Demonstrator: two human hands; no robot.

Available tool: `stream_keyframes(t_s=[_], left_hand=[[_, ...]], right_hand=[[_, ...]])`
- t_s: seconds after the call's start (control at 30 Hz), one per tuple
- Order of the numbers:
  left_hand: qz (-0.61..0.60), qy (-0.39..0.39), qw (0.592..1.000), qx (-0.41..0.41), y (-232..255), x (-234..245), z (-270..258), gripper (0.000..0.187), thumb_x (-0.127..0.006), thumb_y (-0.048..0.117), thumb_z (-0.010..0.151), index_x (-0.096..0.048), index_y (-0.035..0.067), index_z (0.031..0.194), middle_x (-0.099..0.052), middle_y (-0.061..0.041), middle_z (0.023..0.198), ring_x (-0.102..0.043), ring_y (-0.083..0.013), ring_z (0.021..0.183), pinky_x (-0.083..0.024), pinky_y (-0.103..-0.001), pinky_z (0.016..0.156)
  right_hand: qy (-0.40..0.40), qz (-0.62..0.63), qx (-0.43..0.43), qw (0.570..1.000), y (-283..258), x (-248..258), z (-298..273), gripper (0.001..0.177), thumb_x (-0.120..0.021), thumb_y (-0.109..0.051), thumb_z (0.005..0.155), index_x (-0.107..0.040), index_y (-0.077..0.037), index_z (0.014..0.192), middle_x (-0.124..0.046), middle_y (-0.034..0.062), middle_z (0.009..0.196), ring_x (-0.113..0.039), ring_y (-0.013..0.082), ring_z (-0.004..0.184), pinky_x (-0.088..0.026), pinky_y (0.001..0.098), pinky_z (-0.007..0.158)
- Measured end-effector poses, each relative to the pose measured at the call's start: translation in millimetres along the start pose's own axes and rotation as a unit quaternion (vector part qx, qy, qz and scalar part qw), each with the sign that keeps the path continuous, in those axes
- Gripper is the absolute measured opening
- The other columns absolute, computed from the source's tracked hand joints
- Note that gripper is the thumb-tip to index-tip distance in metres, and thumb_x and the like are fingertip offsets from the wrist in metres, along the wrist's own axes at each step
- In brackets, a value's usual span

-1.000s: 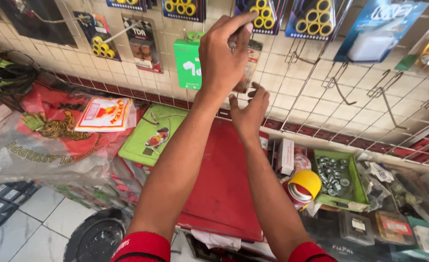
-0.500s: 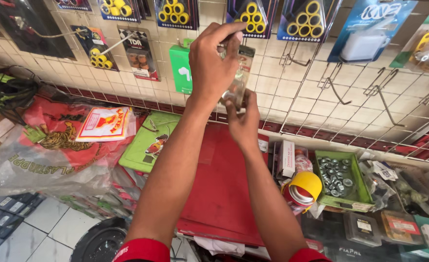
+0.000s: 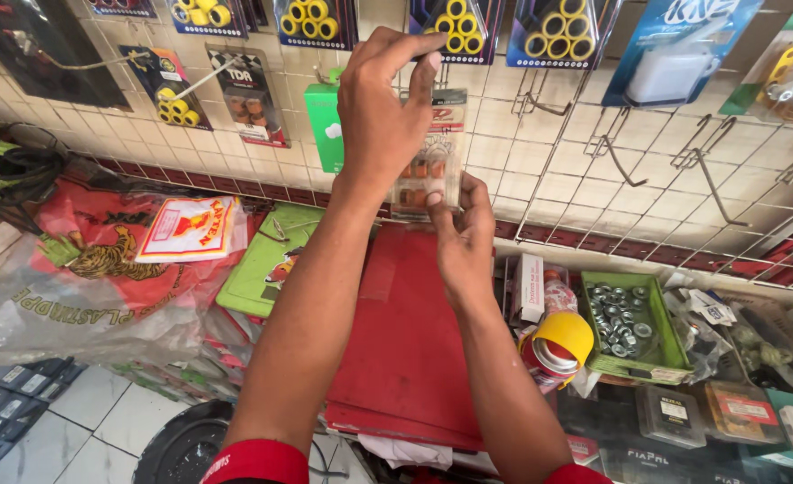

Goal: The person picks up several packaged motorcycle parts from a wall rack and places them on a glass display counter one by one.

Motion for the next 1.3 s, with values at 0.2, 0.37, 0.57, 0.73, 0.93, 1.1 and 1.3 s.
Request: stream_keyframes(t_s=[0.2, 0.37, 0.57, 0.73, 0.93, 1.1, 1.3], left_hand=[[0.006, -0.007, 1.0, 0.004, 0.6, 1.4, 2.0, 0.02, -0.076, 0.001, 0.091, -0.076, 0.009, 0.11, -0.071, -0.009, 0.1, -0.069, -0.0305, 0.097, -0.052, -0.04, 0.086], [-0.001, -0.015, 1.0, 0.009, 1.6, 2.7, 1.9, 0.019, -0.074, 0.001, 0.091, -0.076, 0.008, 0.108, -0.072, -0.009, 0.1, -0.07, -0.0292, 0.096, -0.053, -0.039, 0.086], [0.011, -0.034, 0.999, 0.008, 4.7, 3.6, 1.4, 0.02, -0.073, -0.002, 0.092, -0.075, 0.008, 0.108, -0.07, -0.009, 0.1, -0.068, -0.03, 0.098, -0.051, -0.041, 0.087], [0.029, -0.072, 0.997, 0.005, 6.2, 6.0, 1.2, 0.052, -0.051, -0.018, 0.08, -0.073, 0.007, 0.12, -0.067, -0.01, 0.11, -0.065, -0.0313, 0.107, -0.05, -0.042, 0.094], [0.019, -0.089, 0.996, 0.003, 4.9, 7.9, 0.8, 0.059, -0.045, -0.019, 0.076, -0.073, 0.006, 0.121, -0.067, -0.011, 0.114, -0.064, -0.0331, 0.113, -0.049, -0.043, 0.099], [0.01, -0.094, 0.996, 0.0, 4.2, 7.6, 6.1, 0.052, -0.046, -0.018, 0.079, -0.075, 0.004, 0.116, -0.068, -0.012, 0.112, -0.066, -0.0327, 0.111, -0.051, -0.042, 0.097], [0.011, -0.114, 0.993, 0.009, 2.3, 5.9, 13.1, 0.041, -0.052, -0.013, 0.085, -0.077, 0.004, 0.112, -0.07, -0.011, 0.111, -0.068, -0.0313, 0.108, -0.052, -0.041, 0.095]], right_hand=[[-0.001, 0.013, 0.027, 1.0, 22.2, 0.2, 4.7, 0.035, -0.054, -0.002, 0.104, -0.043, -0.001, 0.138, -0.059, 0.0106, 0.129, -0.065, 0.0151, 0.112, -0.057, 0.0296, 0.091], [-0.023, 0.058, 0.031, 0.998, 14.5, -0.9, -8.5, 0.035, -0.053, 0.0, 0.104, -0.045, 0.0, 0.138, -0.058, 0.0115, 0.129, -0.063, 0.0161, 0.109, -0.061, 0.0316, 0.08], [-0.042, 0.096, 0.032, 0.994, -19.6, -7.6, -5.0, 0.032, -0.052, -0.004, 0.106, -0.045, 0.0, 0.136, -0.065, 0.0118, 0.124, -0.07, 0.019, 0.103, -0.063, 0.0329, 0.078], [-0.049, 0.113, 0.036, 0.992, -49.3, -13.3, -4.4, 0.03, -0.053, -0.007, 0.106, -0.046, 0.0, 0.135, -0.066, 0.0114, 0.122, -0.072, 0.0196, 0.098, -0.061, 0.0323, 0.072], [-0.027, 0.142, 0.024, 0.989, -55.7, -20.8, -10.1, 0.03, -0.053, -0.006, 0.106, -0.047, -0.001, 0.135, -0.066, 0.01, 0.12, -0.07, 0.0166, 0.096, -0.06, 0.0317, 0.068], [-0.013, 0.171, -0.016, 0.985, -66.9, -17.5, -11.4, 0.031, -0.053, -0.005, 0.103, -0.05, -0.001, 0.133, -0.066, 0.0089, 0.116, -0.067, 0.0137, 0.097, -0.058, 0.0316, 0.066], [-0.013, 0.183, -0.017, 0.983, -80.7, -18.2, -7.5, 0.028, -0.053, -0.007, 0.103, -0.05, -0.003, 0.131, -0.066, 0.0092, 0.112, -0.067, 0.0151, 0.095, -0.056, 0.0308, 0.064]])
Point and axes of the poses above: each hand's wrist, its own z-axis towards the middle knuckle, its own x-axis out of the back of the hand, y = z × x, the point moved 7 cm from there along z, towards the middle knuckle
